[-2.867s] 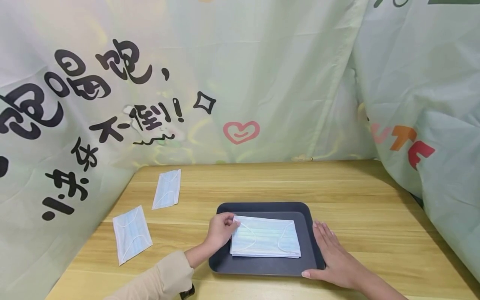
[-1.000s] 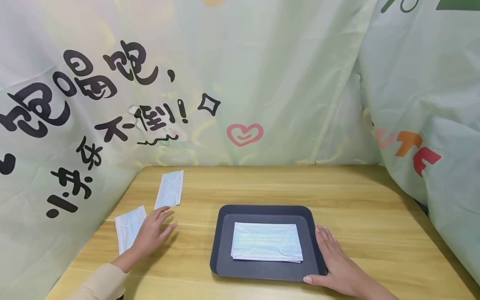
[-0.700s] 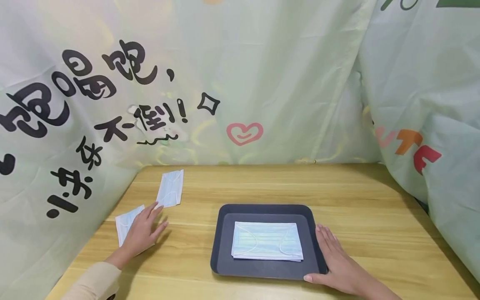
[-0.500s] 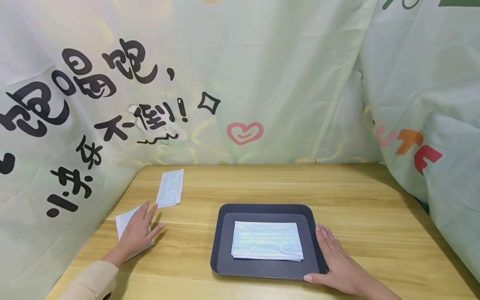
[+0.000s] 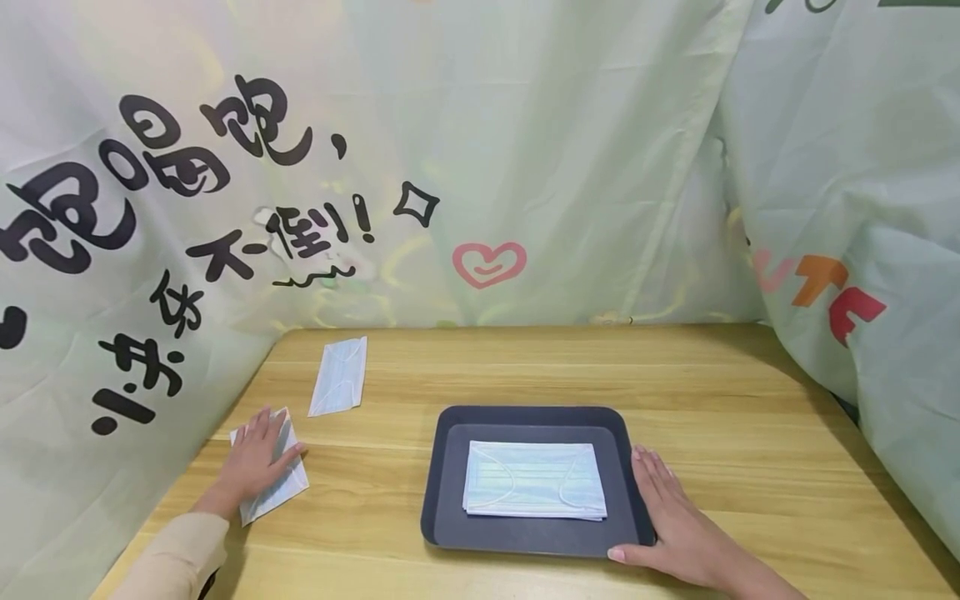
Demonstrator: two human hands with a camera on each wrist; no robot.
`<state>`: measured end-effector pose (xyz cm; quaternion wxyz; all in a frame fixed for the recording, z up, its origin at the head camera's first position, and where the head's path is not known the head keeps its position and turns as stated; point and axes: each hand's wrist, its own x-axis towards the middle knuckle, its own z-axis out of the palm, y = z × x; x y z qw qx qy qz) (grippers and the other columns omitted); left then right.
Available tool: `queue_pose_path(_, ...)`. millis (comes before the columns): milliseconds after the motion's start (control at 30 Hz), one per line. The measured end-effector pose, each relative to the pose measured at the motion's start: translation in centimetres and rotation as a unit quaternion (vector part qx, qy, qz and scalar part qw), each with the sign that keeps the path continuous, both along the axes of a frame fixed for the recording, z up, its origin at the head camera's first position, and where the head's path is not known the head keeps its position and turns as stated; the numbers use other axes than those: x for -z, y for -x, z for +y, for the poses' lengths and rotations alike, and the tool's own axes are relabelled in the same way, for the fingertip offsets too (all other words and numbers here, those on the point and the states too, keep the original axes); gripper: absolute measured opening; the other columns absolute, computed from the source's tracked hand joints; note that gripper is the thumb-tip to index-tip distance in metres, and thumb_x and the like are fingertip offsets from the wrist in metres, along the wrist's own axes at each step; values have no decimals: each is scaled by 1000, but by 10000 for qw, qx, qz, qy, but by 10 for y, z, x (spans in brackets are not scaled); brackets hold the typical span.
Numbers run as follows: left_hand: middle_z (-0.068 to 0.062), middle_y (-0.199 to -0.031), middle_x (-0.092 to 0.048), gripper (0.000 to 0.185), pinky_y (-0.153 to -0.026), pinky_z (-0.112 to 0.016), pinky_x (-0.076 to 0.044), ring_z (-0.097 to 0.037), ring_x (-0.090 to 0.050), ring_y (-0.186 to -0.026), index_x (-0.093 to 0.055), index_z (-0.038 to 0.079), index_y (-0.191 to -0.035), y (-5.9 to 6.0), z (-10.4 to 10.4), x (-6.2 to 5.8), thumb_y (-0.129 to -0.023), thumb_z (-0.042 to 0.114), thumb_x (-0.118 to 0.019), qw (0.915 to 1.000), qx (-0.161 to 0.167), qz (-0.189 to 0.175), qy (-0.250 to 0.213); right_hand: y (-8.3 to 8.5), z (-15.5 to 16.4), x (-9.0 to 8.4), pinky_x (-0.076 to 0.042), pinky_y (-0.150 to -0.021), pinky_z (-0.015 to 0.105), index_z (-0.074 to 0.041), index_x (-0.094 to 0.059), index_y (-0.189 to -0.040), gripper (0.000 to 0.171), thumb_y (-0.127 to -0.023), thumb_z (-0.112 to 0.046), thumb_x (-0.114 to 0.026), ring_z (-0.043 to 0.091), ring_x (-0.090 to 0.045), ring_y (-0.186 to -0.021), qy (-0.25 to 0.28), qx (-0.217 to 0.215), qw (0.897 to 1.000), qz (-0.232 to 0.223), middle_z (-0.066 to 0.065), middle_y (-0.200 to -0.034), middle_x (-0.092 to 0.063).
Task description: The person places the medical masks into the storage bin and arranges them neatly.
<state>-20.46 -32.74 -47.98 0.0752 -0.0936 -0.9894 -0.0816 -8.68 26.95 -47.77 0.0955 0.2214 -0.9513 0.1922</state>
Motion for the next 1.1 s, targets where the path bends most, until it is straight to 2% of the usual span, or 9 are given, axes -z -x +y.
queue_pose_path(233,-41,-137,-26,70,-103,-68,-16,-54,-20,-129,-32,-14,-134,4,-13,-2,-93,42,-45,9986,-315,-411,47,0,1,-1,14,-103,2,0,-8,-148,115,-68,-51,-75,-8,20,-136,22,-18,10000,-8,28,-149,-20)
queue_pose_path(433,-43,-135,-25,70,-104,-67,-15,-56,-20,-127,-30,-17,-132,8,-14,-1,-95,40,-43,9966,-515,-632,-93,-1,1,-2,14,-103,2,0,-8,-148,116,-68,-51,-75,-8,21,-135,26,-33,10000,-4,30,-148,-21)
queue_pose_path(667,-44,-131,-29,68,-102,-68,-18,-57,-25,-124,-32,-17,-130,9,-17,0,-95,40,-42,9943,-723,-785,55,0,0,-2,14,-103,3,0,-8,-148,116,-68,-51,-75,-9,21,-134,36,-51,10000,63,30,-148,-22)
queue_pose_path(867,-44,-130,-29,69,-99,-69,-20,-59,-27,-121,-29,-17,-132,9,-17,0,-96,41,-39,9898,-873,-1124,87,0,-1,0,13,-105,4,3,-11,-147,116,-67,-50,-76,-6,19,-136,14,-139,9995,279,32,-146,-24)
queue_pose_path(967,-44,-128,-31,67,-98,-69,-22,-59,-28,-119,-29,-17,-132,8,-17,0,-96,40,-39,9892,-917,-1141,109,0,-1,0,13,-105,4,3,-11,-147,115,-67,-50,-76,-6,19,-137,11,-135,9996,265,33,-145,-24)
queue_pose_path(1100,-42,-122,-40,61,-94,-68,-28,-56,-36,-114,-34,-16,-128,9,-15,-2,-97,37,-38,9910,-920,-956,180,0,0,0,13,-105,4,4,-12,-146,115,-67,-50,-75,-6,18,-137,22,-111,9997,227,33,-144,-26)
